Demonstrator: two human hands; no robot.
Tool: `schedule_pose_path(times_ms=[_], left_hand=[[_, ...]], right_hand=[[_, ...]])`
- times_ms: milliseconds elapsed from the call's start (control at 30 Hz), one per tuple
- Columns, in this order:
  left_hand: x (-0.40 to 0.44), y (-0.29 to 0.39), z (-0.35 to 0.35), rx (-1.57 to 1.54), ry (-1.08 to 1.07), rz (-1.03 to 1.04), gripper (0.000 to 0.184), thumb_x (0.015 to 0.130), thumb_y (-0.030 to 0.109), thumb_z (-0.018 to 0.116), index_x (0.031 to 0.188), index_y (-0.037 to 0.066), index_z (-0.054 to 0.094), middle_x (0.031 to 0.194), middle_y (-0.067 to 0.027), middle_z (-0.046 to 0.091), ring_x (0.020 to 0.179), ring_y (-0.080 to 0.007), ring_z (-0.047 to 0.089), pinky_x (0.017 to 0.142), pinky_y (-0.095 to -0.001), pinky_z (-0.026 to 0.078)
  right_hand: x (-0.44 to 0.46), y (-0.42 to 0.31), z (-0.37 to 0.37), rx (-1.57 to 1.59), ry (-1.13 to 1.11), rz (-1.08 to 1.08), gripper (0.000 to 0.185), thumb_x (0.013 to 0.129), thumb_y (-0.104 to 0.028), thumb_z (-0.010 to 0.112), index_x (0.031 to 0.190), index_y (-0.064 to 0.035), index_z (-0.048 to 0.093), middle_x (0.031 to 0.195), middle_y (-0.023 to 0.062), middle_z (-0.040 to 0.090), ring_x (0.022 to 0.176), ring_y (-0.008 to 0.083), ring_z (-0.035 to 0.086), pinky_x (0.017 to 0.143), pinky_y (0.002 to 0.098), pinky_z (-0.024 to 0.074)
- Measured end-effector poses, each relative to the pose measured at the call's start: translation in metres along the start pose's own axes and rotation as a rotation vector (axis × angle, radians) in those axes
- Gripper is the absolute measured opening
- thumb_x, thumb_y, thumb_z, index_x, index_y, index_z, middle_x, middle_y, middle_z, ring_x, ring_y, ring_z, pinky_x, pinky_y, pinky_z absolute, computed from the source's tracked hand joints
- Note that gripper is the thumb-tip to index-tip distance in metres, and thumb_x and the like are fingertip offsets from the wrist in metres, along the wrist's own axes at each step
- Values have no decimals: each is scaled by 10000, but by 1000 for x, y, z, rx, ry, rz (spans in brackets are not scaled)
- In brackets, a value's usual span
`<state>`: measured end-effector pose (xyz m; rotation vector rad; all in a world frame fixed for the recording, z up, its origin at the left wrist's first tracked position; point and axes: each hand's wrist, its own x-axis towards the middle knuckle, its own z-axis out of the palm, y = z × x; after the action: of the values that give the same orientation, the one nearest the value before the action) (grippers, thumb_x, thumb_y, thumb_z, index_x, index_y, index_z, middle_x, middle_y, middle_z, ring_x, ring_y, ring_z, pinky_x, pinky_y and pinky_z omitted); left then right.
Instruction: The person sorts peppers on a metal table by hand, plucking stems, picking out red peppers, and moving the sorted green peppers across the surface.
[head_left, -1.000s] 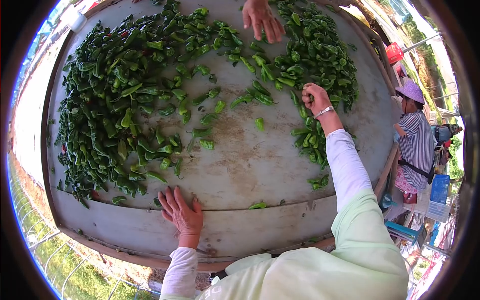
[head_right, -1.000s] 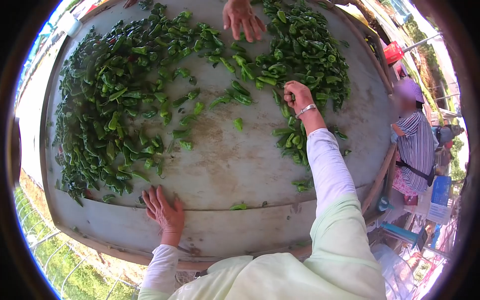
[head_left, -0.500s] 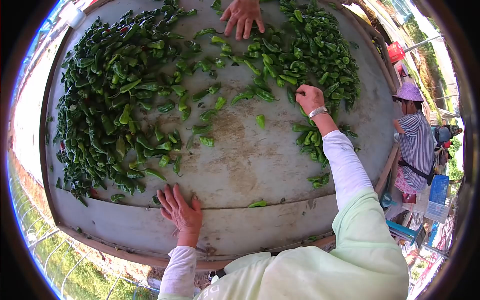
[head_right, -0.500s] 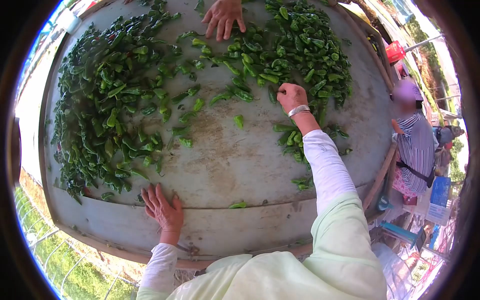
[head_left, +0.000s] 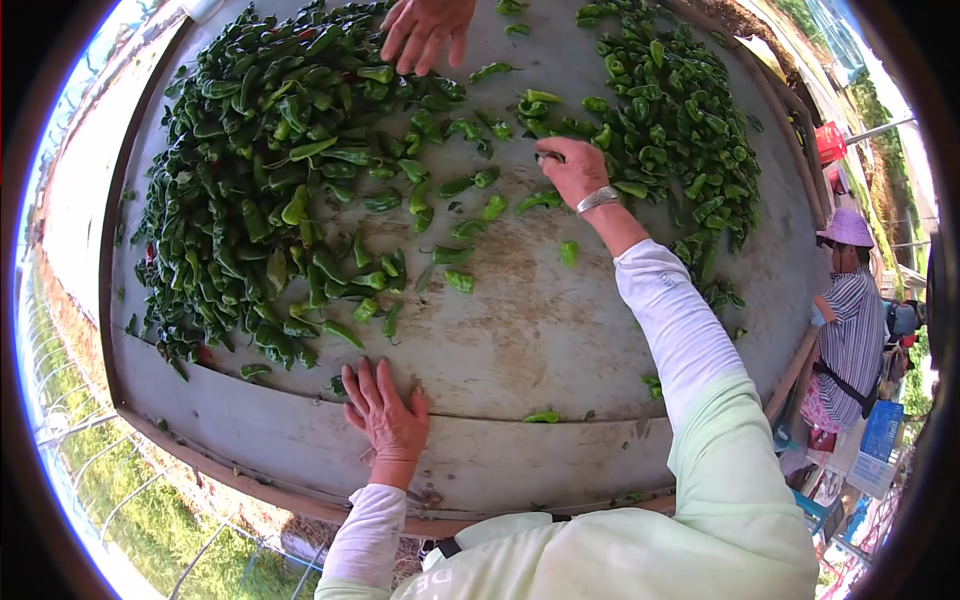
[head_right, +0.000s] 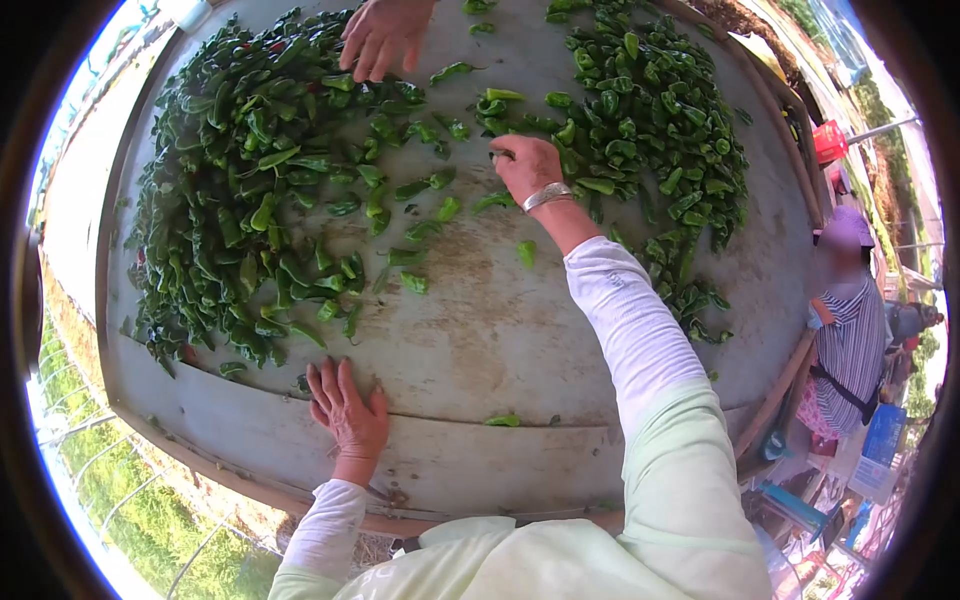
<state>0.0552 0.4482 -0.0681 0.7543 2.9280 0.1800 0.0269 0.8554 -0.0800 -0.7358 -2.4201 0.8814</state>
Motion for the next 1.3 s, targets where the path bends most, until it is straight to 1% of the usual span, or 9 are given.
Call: schedule_pose_path(times_ms=[267,433,600,933,1000,1067,1133,1200,1300], left_hand=[[1,0,-5,-15,-19,10,666,736,256,637,1322,77,375,1421,-157,287,1359,-385,162,1005,-552,184],[1,-2,-2,-53,-3,16,675,714,271,641,1313,86,392,1421,-143,288,1364,-369,153,971,-607,200],[1,-3,-1,-56,-19,2,677,713,270,641,1315,89,389,1426,-141,282,1367,-364,147,975,-611,196],[1,-1,-5,-78,-46,-22,675,726,252,647,1322,98,371,1424,-140,280,1370,-363,141,983,-611,191],[1,-1,-4,-84,-41,-24,673,726,253,646,1321,100,371,1424,-138,280,1370,-362,139,982,-615,192],[0,-2,-4,-89,-42,-24,672,727,254,646,1321,101,371,1424,-136,279,1371,-360,138,980,-619,192],[0,-2,-5,-97,-31,-13,670,732,256,644,1322,102,369,1426,-134,274,1372,-356,137,980,-620,195],[0,-4,-3,-96,-18,-9,664,738,260,640,1323,102,368,1428,-133,270,1373,-354,137,980,-621,197],[-3,-4,-2,-92,-13,10,653,753,277,626,1326,104,365,1434,-131,263,1377,-348,125,979,-631,197]], right_hand=[[46,-3,23,-522,-82,-63,162,765,-139,624,917,-106,666,912,153,648,860,352,619,743,437,514],[44,-2,18,-541,-95,-88,112,727,-142,658,827,-94,659,815,128,653,808,311,624,725,401,500],[23,-39,25,-86,-67,-102,72,721,-117,654,773,-68,661,775,159,646,778,316,632,695,386,510],[28,-37,67,-345,-17,-110,87,703,-94,653,783,-61,658,761,162,646,771,323,631,724,390,506],[28,-31,57,-276,-171,-115,132,742,-119,605,843,-62,668,848,184,644,825,372,618,713,444,512],[12,-28,43,-223,-125,-137,103,743,-106,634,822,-47,666,798,157,666,721,297,648,622,397,520],[-13,-35,17,446,-169,408,77,772,-96,656,819,-37,642,701,59,641,593,146,605,486,278,461],[-52,-38,-12,904,-234,608,66,858,-104,608,912,-71,593,725,-11,588,558,33,495,421,172,341],[-123,-31,-38,1101,-189,681,81,858,-93,610,932,-94,578,763,4,599,530,40,471,415,162,317]])
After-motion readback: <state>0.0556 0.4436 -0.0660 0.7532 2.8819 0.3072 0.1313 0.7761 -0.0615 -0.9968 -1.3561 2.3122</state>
